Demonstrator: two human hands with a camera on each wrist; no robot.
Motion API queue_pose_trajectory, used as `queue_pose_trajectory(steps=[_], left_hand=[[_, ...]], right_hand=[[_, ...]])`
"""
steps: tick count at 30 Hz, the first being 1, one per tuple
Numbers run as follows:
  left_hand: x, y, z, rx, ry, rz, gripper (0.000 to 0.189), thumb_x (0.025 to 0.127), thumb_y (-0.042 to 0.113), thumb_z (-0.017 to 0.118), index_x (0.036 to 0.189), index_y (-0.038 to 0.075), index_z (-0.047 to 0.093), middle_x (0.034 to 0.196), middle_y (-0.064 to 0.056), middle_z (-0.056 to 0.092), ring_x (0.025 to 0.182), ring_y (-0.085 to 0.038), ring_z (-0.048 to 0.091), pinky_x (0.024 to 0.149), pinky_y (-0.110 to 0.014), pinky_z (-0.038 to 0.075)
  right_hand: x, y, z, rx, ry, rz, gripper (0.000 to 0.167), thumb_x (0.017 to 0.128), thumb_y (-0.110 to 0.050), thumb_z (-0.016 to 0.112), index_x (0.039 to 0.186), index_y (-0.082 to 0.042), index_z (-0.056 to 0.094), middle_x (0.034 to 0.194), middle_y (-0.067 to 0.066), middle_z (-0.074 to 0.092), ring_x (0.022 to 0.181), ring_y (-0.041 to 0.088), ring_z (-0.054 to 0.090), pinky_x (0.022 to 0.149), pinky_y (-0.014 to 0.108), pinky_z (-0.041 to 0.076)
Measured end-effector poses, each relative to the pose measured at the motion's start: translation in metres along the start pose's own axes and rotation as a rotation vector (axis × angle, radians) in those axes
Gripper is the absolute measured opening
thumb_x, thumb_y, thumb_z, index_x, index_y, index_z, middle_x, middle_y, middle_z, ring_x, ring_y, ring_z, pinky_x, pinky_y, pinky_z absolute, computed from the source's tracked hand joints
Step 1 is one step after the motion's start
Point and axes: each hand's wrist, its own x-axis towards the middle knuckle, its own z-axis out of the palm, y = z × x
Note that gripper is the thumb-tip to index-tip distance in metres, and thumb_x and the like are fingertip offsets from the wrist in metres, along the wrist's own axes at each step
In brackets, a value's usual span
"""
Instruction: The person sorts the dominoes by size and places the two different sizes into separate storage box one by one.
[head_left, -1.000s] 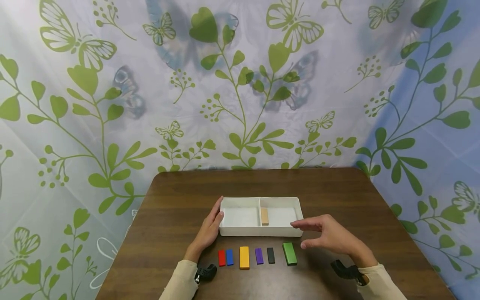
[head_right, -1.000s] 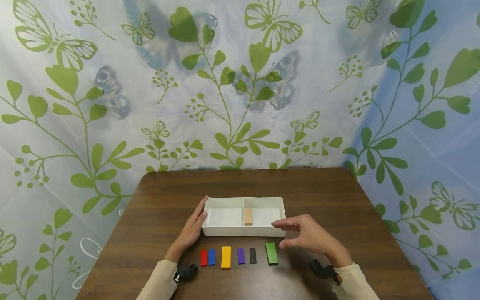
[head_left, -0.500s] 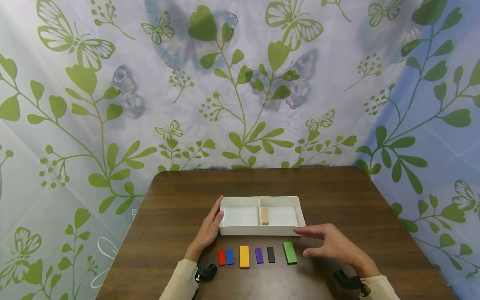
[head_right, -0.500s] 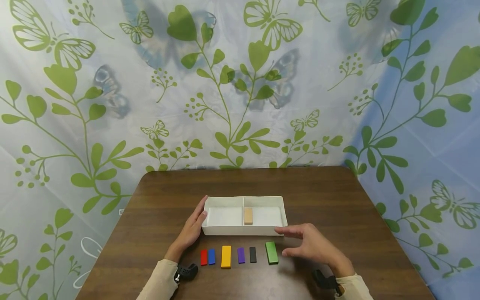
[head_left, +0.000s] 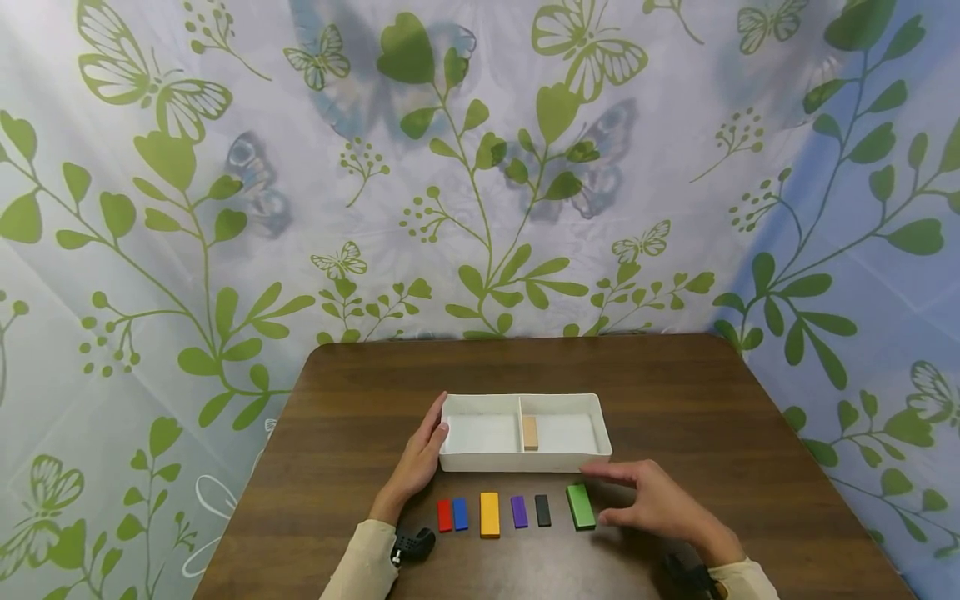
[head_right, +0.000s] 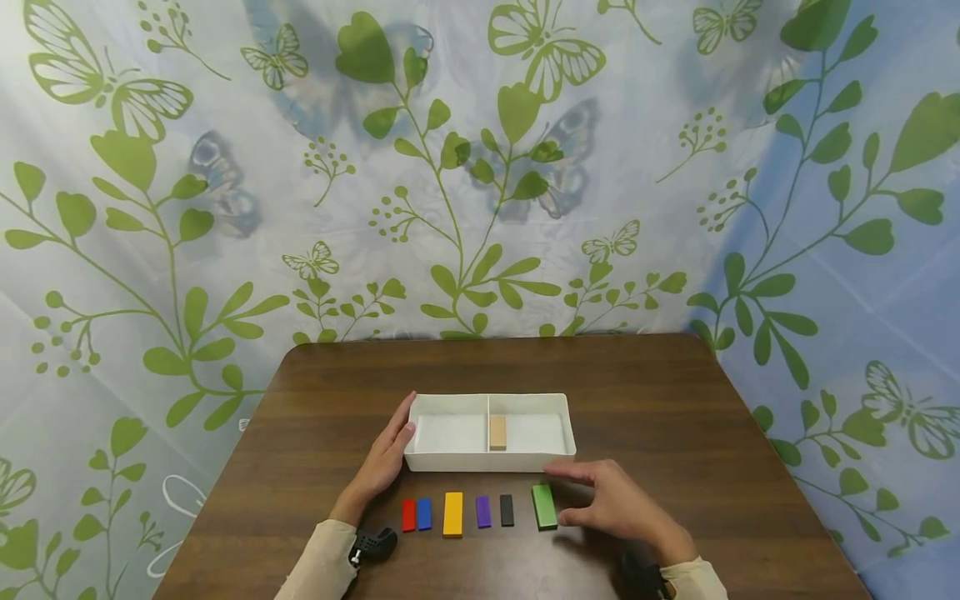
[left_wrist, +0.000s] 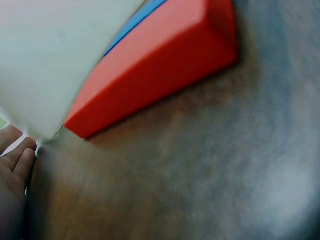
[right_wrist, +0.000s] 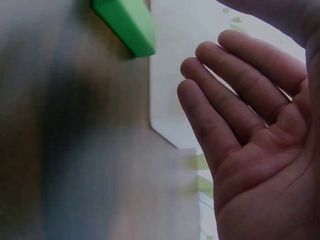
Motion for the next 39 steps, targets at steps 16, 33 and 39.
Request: queue_pose_trajectory(steps=[16, 33, 39], left_hand=[[0.000, 0.000, 0.001, -0.012, -0.002, -0.001, 0.058, 0.120, 0.028, 0.043, 0.174, 0.042, 0.025, 0.183, 0.004, 0.024, 0.170, -0.027, 0.024, 0.137, -0.058, 0.018], [0.000, 0.002, 0.000, -0.007, -0.001, -0.016, 0.059, 0.120, 0.023, 0.042, 0.176, 0.032, 0.024, 0.184, 0.004, 0.023, 0.170, -0.030, 0.023, 0.136, -0.059, 0.018], [-0.001, 0.002, 0.000, -0.007, -0.002, -0.015, 0.059, 0.120, 0.024, 0.042, 0.176, 0.032, 0.023, 0.184, 0.003, 0.022, 0.170, -0.031, 0.022, 0.136, -0.060, 0.017]], right_hand=[[0.004, 0.008, 0.027, -0.048, 0.004, 0.026, 0.076, 0.084, -0.031, 0.096, 0.153, -0.021, 0.066, 0.143, -0.006, 0.074, 0.122, 0.011, 0.069, 0.105, 0.026, 0.055], [0.002, 0.009, 0.037, -0.060, 0.065, 0.021, 0.070, 0.084, -0.030, 0.097, 0.148, -0.021, 0.070, 0.138, -0.001, 0.077, 0.118, 0.009, 0.069, 0.103, 0.024, 0.056], [0.004, 0.006, 0.035, -0.055, 0.062, 0.051, 0.067, 0.086, -0.033, 0.096, 0.147, -0.020, 0.072, 0.137, -0.001, 0.077, 0.115, 0.009, 0.069, 0.100, 0.027, 0.058]])
